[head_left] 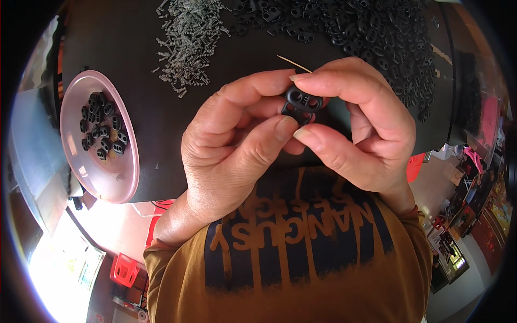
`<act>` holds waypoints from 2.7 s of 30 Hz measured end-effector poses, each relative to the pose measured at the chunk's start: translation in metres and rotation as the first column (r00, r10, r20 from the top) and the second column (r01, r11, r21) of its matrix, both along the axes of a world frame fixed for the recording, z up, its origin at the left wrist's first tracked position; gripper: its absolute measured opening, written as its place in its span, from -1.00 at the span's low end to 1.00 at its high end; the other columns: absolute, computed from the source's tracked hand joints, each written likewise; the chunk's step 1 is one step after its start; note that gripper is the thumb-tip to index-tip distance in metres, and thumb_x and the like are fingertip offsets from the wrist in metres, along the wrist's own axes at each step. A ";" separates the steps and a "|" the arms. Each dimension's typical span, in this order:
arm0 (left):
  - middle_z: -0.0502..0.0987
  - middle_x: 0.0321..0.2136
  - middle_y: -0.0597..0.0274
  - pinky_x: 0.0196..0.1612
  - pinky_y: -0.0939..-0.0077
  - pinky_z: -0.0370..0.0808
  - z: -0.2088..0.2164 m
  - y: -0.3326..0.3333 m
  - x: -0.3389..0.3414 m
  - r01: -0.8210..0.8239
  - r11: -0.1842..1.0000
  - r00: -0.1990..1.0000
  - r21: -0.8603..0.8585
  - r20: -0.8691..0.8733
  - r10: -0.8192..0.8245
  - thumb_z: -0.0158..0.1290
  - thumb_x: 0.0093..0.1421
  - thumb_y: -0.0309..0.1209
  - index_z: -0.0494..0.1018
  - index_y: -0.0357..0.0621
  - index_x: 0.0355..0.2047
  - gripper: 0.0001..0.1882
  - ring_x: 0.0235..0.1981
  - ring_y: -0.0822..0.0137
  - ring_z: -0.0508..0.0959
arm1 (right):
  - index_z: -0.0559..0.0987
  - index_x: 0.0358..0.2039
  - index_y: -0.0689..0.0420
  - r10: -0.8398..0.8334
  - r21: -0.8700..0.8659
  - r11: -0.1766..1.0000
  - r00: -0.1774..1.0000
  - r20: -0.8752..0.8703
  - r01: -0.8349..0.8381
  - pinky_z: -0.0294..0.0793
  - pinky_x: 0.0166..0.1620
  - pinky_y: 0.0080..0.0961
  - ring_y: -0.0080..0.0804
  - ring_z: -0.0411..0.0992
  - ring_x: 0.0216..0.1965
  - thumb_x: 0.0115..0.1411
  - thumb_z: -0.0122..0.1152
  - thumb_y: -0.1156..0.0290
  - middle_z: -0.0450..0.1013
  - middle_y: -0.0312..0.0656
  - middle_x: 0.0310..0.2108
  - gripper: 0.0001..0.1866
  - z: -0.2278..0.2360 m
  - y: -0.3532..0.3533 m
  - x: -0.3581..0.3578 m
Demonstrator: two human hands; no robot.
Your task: The person assembles small mechanical components by hand. They pick up a black plastic housing, insert a metal spring, and then fit a black plastic cap onto the assembly. This process is repeated multiple times with parts taken from piles on the table and placed into a pink bowl.
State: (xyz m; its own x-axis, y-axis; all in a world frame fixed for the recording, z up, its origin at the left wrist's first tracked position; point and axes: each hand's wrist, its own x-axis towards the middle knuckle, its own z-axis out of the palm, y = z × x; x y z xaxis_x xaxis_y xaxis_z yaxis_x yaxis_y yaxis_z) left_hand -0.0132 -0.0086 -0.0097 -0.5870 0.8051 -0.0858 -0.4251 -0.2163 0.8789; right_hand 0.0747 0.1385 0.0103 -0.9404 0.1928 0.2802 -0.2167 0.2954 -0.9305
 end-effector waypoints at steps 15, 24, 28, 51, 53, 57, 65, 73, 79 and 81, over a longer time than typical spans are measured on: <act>0.46 -0.24 -0.02 -0.18 0.49 0.46 0.000 -0.003 0.001 0.031 0.997 0.999 0.069 0.019 -0.032 0.00 0.12 -0.48 0.21 -0.38 -0.01 -0.57 -0.23 0.30 0.49 | 0.38 -0.11 0.38 -0.006 0.062 0.998 0.999 -0.032 0.008 0.34 -0.26 -0.66 -0.48 0.34 -0.28 0.07 0.10 0.46 0.34 -0.02 -0.20 -0.62 -0.006 -0.003 0.000; 0.45 -0.22 0.07 -0.19 0.58 0.42 -0.003 -0.005 0.005 -0.025 0.995 0.984 0.099 -0.170 0.042 -0.01 0.12 -0.53 0.27 -0.35 -0.07 -0.65 -0.26 0.41 0.47 | 0.39 -0.13 0.37 -0.037 0.098 0.994 0.998 -0.059 0.043 0.34 -0.32 -0.66 -0.45 0.35 -0.31 0.14 0.01 0.39 0.35 0.00 -0.21 -0.66 -0.009 -0.008 0.003; 0.45 -0.24 0.11 -0.22 0.61 0.42 -0.005 -0.007 0.006 -0.040 0.997 0.957 0.070 -0.285 0.059 0.00 0.11 -0.55 0.28 -0.31 -0.08 -0.66 -0.31 0.48 0.46 | 0.40 -0.14 0.38 -0.048 0.147 0.987 0.991 -0.125 0.066 0.37 -0.31 -0.61 -0.40 0.36 -0.34 0.15 -0.01 0.40 0.36 0.04 -0.22 -0.67 -0.016 -0.009 0.003; 0.46 -0.41 0.19 -0.32 0.66 0.49 -0.002 0.001 0.008 -0.050 0.995 0.983 0.085 -0.173 0.064 -0.09 0.11 -0.69 0.30 -0.35 -0.16 -0.74 -0.39 0.47 0.50 | 0.43 -0.16 0.32 -0.131 0.022 0.991 0.989 -0.064 0.133 0.37 -0.35 -0.62 -0.43 0.38 -0.38 0.04 0.08 0.56 0.39 -0.05 -0.24 -0.70 -0.013 -0.017 0.010; 0.46 -0.39 0.19 -0.31 0.68 0.48 0.004 -0.004 0.009 -0.052 0.998 0.998 0.045 -0.024 0.054 -0.10 0.10 -0.70 0.31 -0.33 -0.17 -0.74 -0.38 0.49 0.50 | 0.44 -0.16 0.32 -0.114 0.060 0.991 0.987 -0.109 0.121 0.38 -0.33 -0.59 -0.37 0.40 -0.38 0.00 0.11 0.60 0.39 -0.05 -0.25 -0.68 -0.011 -0.019 0.005; 0.46 -0.39 0.19 -0.33 0.68 0.45 0.023 -0.018 0.000 -0.107 0.989 0.967 -0.101 -0.240 0.080 -0.07 0.06 -0.67 0.31 -0.31 -0.17 -0.72 -0.40 0.49 0.50 | 0.40 -0.13 0.35 -0.095 0.076 0.991 0.969 -0.230 0.115 0.38 -0.29 -0.56 -0.31 0.42 -0.35 -0.01 0.14 0.56 0.38 0.00 -0.17 -0.62 -0.015 -0.025 0.007; 0.41 -0.30 0.15 -0.26 0.64 0.37 0.027 -0.071 -0.034 -0.938 0.342 0.228 -0.057 -0.845 0.484 -0.08 0.01 -0.63 0.30 -0.30 -0.09 -0.61 -0.25 0.40 0.41 | 0.48 -0.30 0.26 0.130 -0.003 0.991 0.987 -0.094 -0.131 0.39 -0.43 -0.48 -0.35 0.41 -0.49 -0.03 0.16 0.51 0.44 -0.18 -0.51 -0.77 -0.022 -0.022 0.019; 0.35 -0.15 0.03 -0.06 0.40 0.31 0.031 -0.021 -0.017 -0.565 0.824 0.163 -0.044 -0.985 0.059 -0.05 -0.01 -0.60 0.37 -0.30 -0.24 -0.74 -0.10 0.19 0.36 | 0.49 -0.41 0.20 0.165 -0.021 0.986 0.986 0.036 -0.164 0.39 -0.39 -0.42 -0.32 0.38 -0.47 0.00 0.13 0.46 0.41 -0.21 -0.54 -0.87 -0.031 -0.023 0.028; 0.36 -0.09 0.14 0.08 0.27 0.11 0.039 0.064 -0.010 -0.246 0.899 -0.072 -0.362 -0.918 -0.390 0.06 -0.05 -0.52 0.47 -0.14 -0.29 -0.75 0.04 0.14 0.26 | 0.49 -0.42 0.19 0.160 0.008 0.987 0.987 -0.012 -0.160 0.38 -0.28 -0.34 -0.24 0.38 -0.36 0.02 0.06 0.43 0.42 -0.19 -0.45 -0.87 -0.034 -0.021 0.029; 0.36 -0.08 0.15 0.10 0.22 0.04 0.034 0.081 -0.005 -0.245 0.889 -0.102 -0.387 -0.901 -0.421 0.07 -0.05 -0.50 0.48 -0.11 -0.29 -0.75 0.06 0.14 0.25 | 0.49 -0.42 0.21 0.168 -0.018 0.986 0.986 -0.019 -0.168 0.38 -0.26 -0.31 -0.22 0.38 -0.33 0.02 0.05 0.44 0.42 -0.16 -0.43 -0.87 -0.033 -0.019 0.030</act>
State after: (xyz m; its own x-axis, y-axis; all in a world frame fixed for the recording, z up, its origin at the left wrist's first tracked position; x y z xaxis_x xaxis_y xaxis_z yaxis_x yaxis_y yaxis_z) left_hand -0.0184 0.0726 0.0238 -0.2202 0.9470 0.2340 0.9439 0.1463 0.2961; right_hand 0.1047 0.1192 -0.0232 -0.9550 0.0378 0.2943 -0.2777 0.2355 -0.9313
